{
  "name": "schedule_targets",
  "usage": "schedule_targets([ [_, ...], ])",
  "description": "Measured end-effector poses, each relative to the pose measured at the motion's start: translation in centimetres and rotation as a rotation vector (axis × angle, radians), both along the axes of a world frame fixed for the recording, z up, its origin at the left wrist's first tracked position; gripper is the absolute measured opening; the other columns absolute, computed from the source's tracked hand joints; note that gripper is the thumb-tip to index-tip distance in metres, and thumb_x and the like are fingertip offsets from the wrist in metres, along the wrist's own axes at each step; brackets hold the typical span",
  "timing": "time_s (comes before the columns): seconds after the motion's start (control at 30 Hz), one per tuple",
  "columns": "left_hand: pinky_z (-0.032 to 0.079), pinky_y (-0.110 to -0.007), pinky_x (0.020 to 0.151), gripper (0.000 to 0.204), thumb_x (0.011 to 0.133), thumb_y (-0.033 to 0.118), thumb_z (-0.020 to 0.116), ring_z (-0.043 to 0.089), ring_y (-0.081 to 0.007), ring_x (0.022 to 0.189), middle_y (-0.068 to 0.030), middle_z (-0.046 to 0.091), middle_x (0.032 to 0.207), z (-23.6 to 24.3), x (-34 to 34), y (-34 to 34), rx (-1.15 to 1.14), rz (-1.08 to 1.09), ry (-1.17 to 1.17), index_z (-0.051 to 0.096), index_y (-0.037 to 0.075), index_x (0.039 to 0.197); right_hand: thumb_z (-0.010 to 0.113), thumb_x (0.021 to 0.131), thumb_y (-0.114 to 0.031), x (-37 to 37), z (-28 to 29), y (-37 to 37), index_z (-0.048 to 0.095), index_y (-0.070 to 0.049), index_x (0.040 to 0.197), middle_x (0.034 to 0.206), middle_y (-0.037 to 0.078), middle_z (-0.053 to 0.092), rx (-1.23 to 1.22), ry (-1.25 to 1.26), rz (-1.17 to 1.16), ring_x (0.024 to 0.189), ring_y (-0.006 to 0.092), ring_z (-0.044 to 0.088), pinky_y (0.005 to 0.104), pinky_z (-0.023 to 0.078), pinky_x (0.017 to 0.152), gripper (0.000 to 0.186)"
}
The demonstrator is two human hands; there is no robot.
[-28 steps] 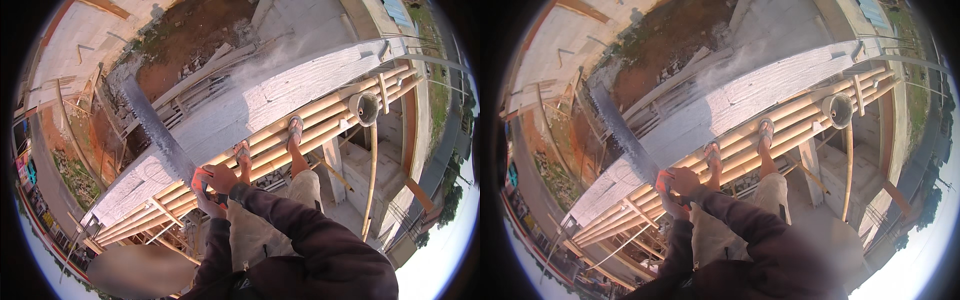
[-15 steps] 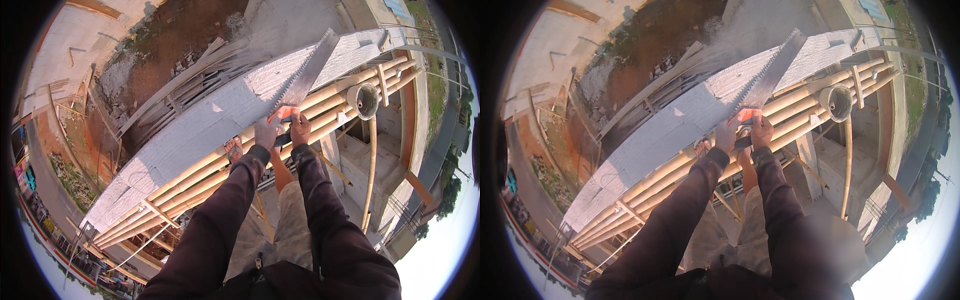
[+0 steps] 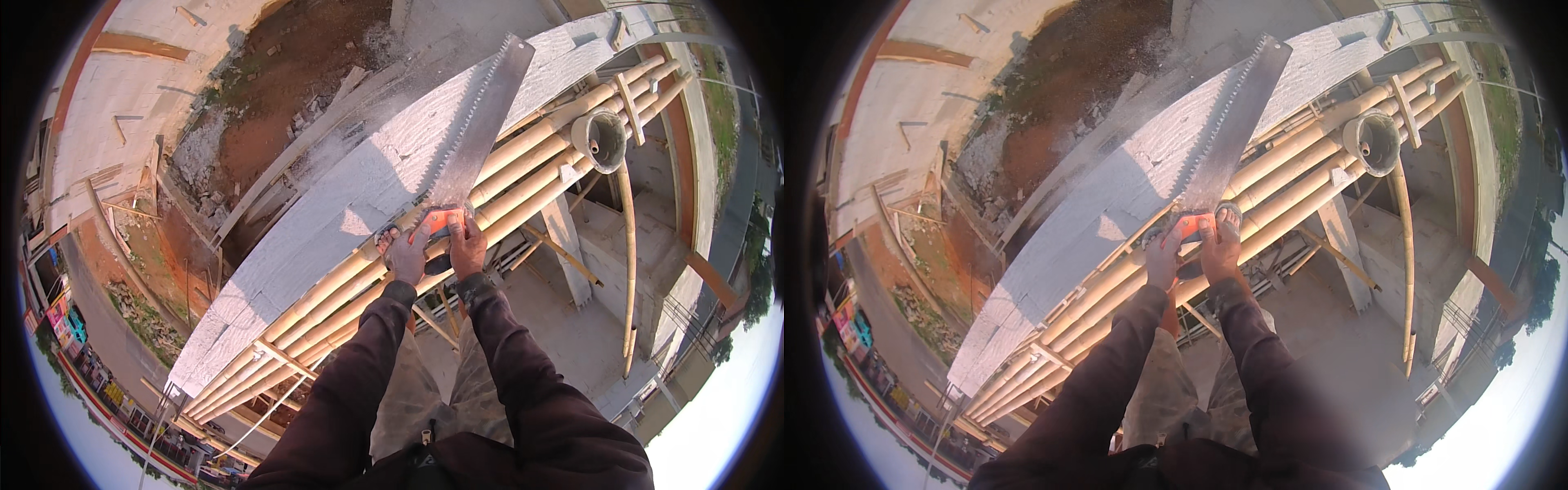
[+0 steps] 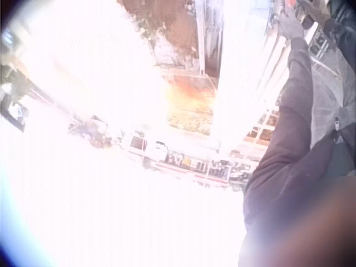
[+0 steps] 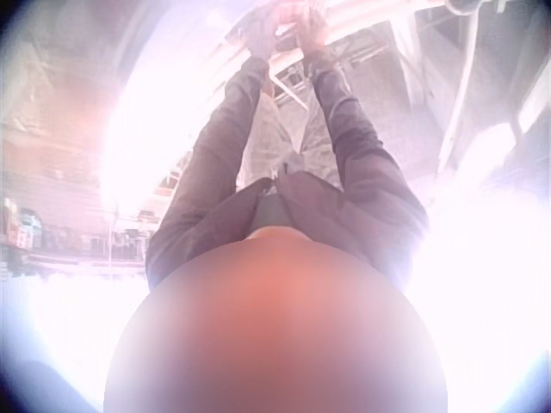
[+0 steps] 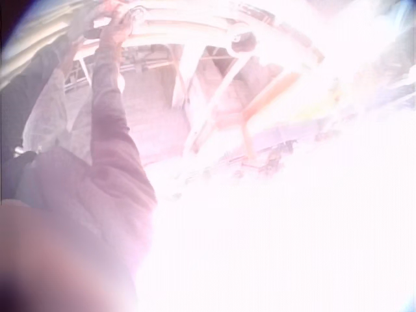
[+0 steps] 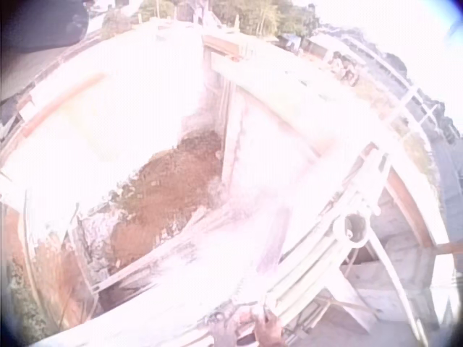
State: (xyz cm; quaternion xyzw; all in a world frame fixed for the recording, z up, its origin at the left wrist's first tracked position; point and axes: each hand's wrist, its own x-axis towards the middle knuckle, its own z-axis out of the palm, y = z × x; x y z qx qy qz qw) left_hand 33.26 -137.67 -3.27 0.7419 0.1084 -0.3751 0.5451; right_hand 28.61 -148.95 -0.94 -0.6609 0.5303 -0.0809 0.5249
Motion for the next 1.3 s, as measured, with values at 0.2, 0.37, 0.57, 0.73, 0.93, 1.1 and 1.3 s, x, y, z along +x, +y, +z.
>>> schedule_targets([
  [0.2,0.034,-0.024,0.043,0.036,0.095,0.043,0.06,0.039,-0.0066,0.044,0.0046,0.042,0.061,2.0,-1.9,7.1,-0.037,0.476,0.252,0.058,0.008,0.086,0.067,0.09,-0.033,0.2,0.6,7.0,0.066,0.003,0.099,0.075,0.019,0.066,0.157,0.066,0.182,0.069,0.0292,0.066,0.0384,0.05,0.066,0.037],
  [0.37,0.037,-0.023,0.047,0.043,0.097,0.054,0.051,0.044,-0.0079,0.055,0.005,0.043,0.068,11.7,-3.3,16.2,0.076,0.919,0.225,0.054,0.012,0.088,0.054,0.086,-0.042,4.5,8.5,15.7,0.066,-0.007,0.103,0.097,0.018,0.069,0.311,0.181,0.808,0.096,0.0368,0.065,0.0473,0.051,0.082,0.04],
  [0.57,0.041,-0.02,0.05,0.04,0.1,0.05,0.047,0.05,-0.0047,0.061,0.0052,0.053,0.076,18.6,3.5,9.1,-0.261,0.908,0.136,0.06,0.013,0.107,0.057,0.079,-0.018,12.5,15.3,7.8,0.067,-0.003,0.101,0.077,0.02,0.068,0.611,-0.191,0.851,0.07,0.0334,0.069,0.0404,0.054,0.062,0.029],
  [0.73,0.044,-0.023,0.055,0.041,0.101,0.048,0.045,0.058,-0.0113,0.072,0.0007,0.06,0.094,19.6,7.2,-2.0,-0.759,0.513,0.319,0.055,0.012,0.118,0.058,0.077,-0.011,12.3,19.1,-4.9,0.053,0.006,0.129,0.076,0.02,0.067,0.575,-0.351,0.588,0.067,0.0332,0.067,0.0396,0.054,0.066,0.055],
  [0.93,0.051,-0.039,0.086,0.039,0.096,0.029,0.059,0.06,-0.0201,0.1,-0.0105,0.056,0.119,14.6,4.2,-14.5,-0.178,0.001,0.155,0.05,0.007,0.127,0.058,0.076,-0.009,8.0,20.1,-20.7,0.054,0.0,0.13,0.095,0.026,0.066,-0.054,-0.151,0.487,0.088,0.0433,0.065,0.0476,0.052,0.08,0.055],
  [1.1,0.048,-0.038,0.092,0.051,0.087,0.021,0.067,0.054,-0.0293,0.11,-0.0195,0.051,0.125,10.3,5.2,-20.0,0.348,-0.439,-0.236,0.051,-0.004,0.129,0.061,0.077,-0.01,0.5,18.7,-32.6,0.052,-0.004,0.133,0.1,0.026,0.066,-0.107,-0.177,0.247,0.091,0.0412,0.065,0.0457,0.052,0.082,0.057],
  [1.3,0.034,-0.044,0.108,0.063,0.086,0.021,0.064,0.04,-0.0404,0.129,-0.0248,0.043,0.137,7.3,9.4,-26.6,0.504,-0.911,-0.775,0.041,-0.007,0.138,0.059,0.079,-0.01,-14.9,15.9,-43.5,0.053,-0.002,0.13,0.106,0.023,0.065,-0.245,0.048,-0.321,0.096,0.0347,0.066,0.0399,0.052,0.083,0.052],
])
